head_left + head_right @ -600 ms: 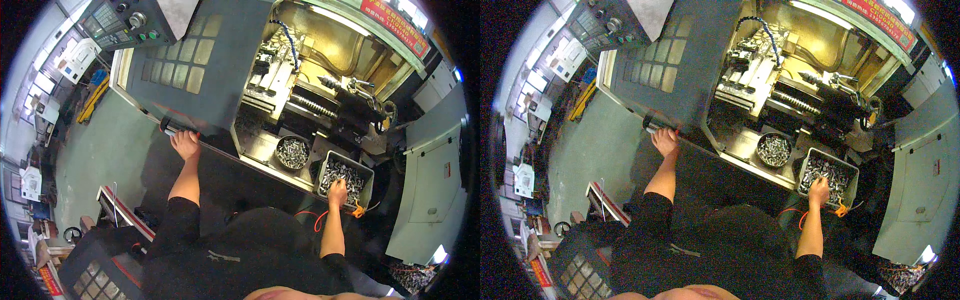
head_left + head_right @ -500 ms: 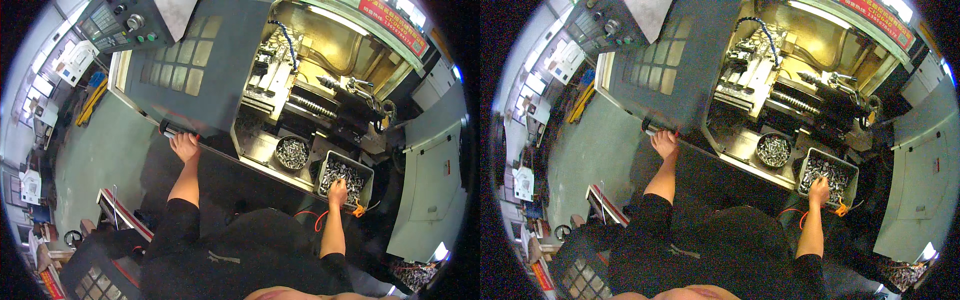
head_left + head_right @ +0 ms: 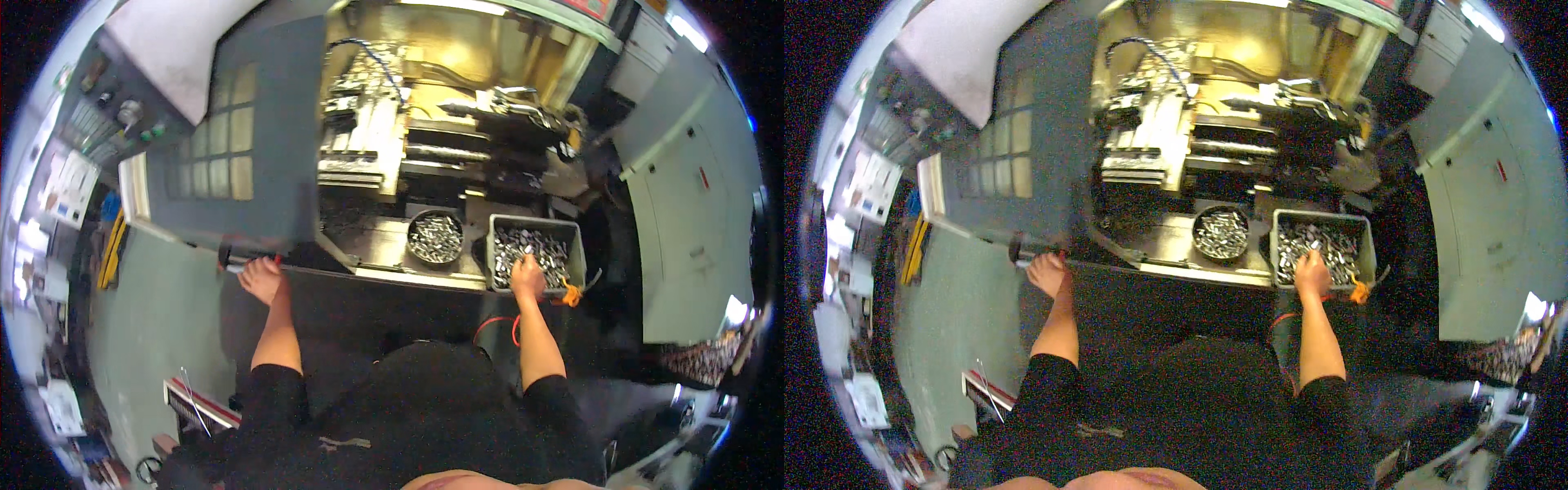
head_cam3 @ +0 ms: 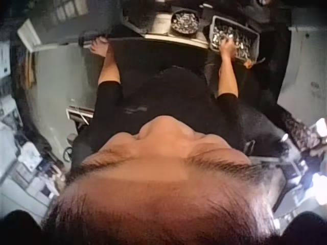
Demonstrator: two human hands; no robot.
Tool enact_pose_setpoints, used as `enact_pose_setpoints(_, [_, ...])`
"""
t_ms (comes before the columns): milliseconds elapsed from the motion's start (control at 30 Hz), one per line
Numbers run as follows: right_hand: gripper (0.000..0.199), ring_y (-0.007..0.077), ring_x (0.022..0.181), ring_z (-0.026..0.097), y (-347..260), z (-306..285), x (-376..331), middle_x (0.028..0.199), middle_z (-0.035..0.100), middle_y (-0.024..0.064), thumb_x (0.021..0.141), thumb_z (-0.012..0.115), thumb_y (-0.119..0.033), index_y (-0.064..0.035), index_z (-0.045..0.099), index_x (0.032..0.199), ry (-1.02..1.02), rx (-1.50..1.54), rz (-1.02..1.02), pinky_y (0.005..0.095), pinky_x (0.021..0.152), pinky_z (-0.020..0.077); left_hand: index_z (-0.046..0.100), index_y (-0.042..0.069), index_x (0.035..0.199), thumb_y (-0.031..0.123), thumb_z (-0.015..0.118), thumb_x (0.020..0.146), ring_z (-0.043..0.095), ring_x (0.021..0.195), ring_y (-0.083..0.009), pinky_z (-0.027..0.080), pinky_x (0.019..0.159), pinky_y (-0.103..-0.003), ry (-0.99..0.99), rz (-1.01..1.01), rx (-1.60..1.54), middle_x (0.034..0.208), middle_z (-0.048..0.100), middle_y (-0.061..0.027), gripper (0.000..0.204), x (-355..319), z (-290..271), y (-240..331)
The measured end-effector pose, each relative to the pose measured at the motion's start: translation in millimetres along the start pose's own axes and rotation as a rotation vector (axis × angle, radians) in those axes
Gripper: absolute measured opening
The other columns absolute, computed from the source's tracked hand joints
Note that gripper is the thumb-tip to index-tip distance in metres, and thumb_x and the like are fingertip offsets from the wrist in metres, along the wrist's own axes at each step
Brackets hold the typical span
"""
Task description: The person operates a CNC lathe in a workshop, repeatedly picking small metal parts from a bin and placing them into the machine's chuck. They use a long metal rod to assist with the placement of the parts and occasionally adjust the machine's controls.
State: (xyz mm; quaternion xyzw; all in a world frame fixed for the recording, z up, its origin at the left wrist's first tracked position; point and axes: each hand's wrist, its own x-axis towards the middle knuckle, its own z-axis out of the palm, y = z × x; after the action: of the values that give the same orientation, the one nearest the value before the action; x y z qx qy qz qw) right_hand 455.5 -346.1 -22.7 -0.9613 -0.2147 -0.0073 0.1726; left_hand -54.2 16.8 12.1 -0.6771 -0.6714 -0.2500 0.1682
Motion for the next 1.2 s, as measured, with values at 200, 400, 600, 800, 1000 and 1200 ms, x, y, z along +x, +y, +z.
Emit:
enact_pose_setpoints(200, [0.026,0.0393,0.091,0.069,-1,-5,-1,0.103,0.073,0.0138,0.093,0.057,-0.037,-0.0162,0.063,0.108,-0.059,-0.028,0.065,0.0533,0.076,0.0537,0.07,0.006,0.096,0.034,0.046,0.099,0.057,0.118,-0.0307,0.031,0.115,-0.053,0.073,0.041,-0.025,0.109,0.069,-0.0119,0.037,-6,-4,9])
enact_pose_setpoints(400, [0.024,0.0398,0.092,0.069,-3,-9,-2,0.101,0.073,0.0153,0.091,0.061,-0.032,-0.0138,0.065,0.105,-0.036,0.015,0.016,0.0528,0.076,0.0536,0.07,0.007,0.098,0.033,0.045,0.099,0.056,0.12,-0.0305,0.03,0.115,-0.052,0.083,0.05,0.007,0.11,0.068,-0.0116,0.036,-16,2,-1])
enact_pose_setpoints(600, [0.027,0.0399,0.093,0.069,4,-1,-1,0.101,0.072,0.0165,0.093,0.058,-0.033,-0.0133,0.064,0.109,-0.036,-0.021,0.011,0.0524,0.077,0.0535,0.07,0.007,0.1,0.032,0.044,0.1,0.054,0.123,-0.0302,0.028,0.116,-0.053,-0.004,0.018,-0.03,0.112,0.066,-0.0109,0.036,-12,-20,25])
enact_pose_setpoints(800, [0.029,0.039,0.092,0.069,0,-4,1,0.104,0.072,0.0142,0.094,0.058,-0.034,-0.0126,0.064,0.112,-0.039,-0.05,-0.015,0.053,0.076,0.0525,0.069,0.007,0.099,0.032,0.044,0.1,0.053,0.123,-0.0299,0.028,0.116,-0.054,0.015,0.03,-0.011,0.111,0.066,-0.011,0.036,-17,-17,22])
enact_pose_setpoints(1000, [0.03,0.0388,0.097,0.068,-2,-8,-2,0.105,0.072,0.0161,0.095,0.056,-0.035,-0.0112,0.063,0.111,-0.068,-0.028,0.005,0.0512,0.08,0.0526,0.069,0.007,0.098,0.032,0.044,0.1,0.053,0.122,-0.0298,0.029,0.115,-0.053,0.042,0.042,-0.01,0.111,0.066,-0.0106,0.035,-15,-15,22])
enact_pose_setpoints(1200, [0.03,0.0395,0.095,0.068,-2,-6,-1,0.103,0.072,0.0161,0.094,0.056,-0.035,-0.0111,0.063,0.11,-0.081,-0.051,0.019,0.0525,0.078,0.0525,0.069,0.007,0.097,0.032,0.044,0.1,0.053,0.123,-0.0299,0.028,0.116,-0.053,0.02,0.027,-0.039,0.111,0.065,-0.0103,0.036,-14,-14,21])
